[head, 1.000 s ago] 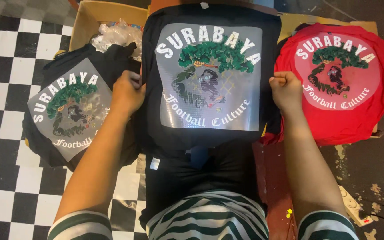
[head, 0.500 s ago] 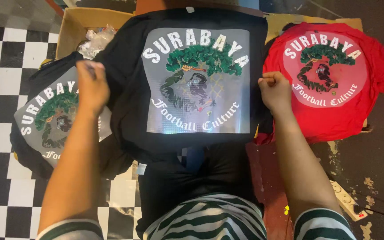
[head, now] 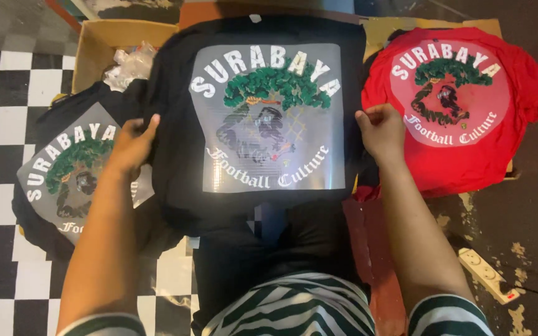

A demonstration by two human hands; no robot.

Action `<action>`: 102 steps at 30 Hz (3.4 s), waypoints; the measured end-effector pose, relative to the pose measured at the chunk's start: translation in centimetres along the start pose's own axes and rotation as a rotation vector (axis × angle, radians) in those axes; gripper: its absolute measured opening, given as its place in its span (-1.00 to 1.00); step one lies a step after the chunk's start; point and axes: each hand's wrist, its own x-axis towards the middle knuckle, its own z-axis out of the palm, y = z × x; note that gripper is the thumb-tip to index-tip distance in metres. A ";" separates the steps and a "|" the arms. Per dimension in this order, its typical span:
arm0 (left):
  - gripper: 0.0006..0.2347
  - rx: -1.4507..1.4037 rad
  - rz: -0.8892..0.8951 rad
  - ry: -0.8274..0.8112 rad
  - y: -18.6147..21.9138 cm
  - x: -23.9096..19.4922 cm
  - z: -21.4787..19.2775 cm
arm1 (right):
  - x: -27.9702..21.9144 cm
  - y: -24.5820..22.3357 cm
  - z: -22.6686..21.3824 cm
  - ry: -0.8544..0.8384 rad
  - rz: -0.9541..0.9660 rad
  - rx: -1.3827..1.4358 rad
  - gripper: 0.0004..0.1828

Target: Applying designs to t-shirts using a manual heat press machine

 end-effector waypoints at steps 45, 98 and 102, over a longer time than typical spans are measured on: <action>-0.73 0.387 0.770 0.275 -0.2 4.1 1.3 | -1.7 -2.4 -1.8 -0.042 -0.279 -0.145 -0.66; -0.58 -0.161 0.189 0.076 -11.1 -5.2 1.2 | -4.5 10.5 -1.4 -0.242 0.005 0.639 -0.49; -0.48 0.080 0.067 -0.014 -6.4 -7.9 0.3 | -4.0 11.3 -0.9 -0.315 0.027 0.591 -0.32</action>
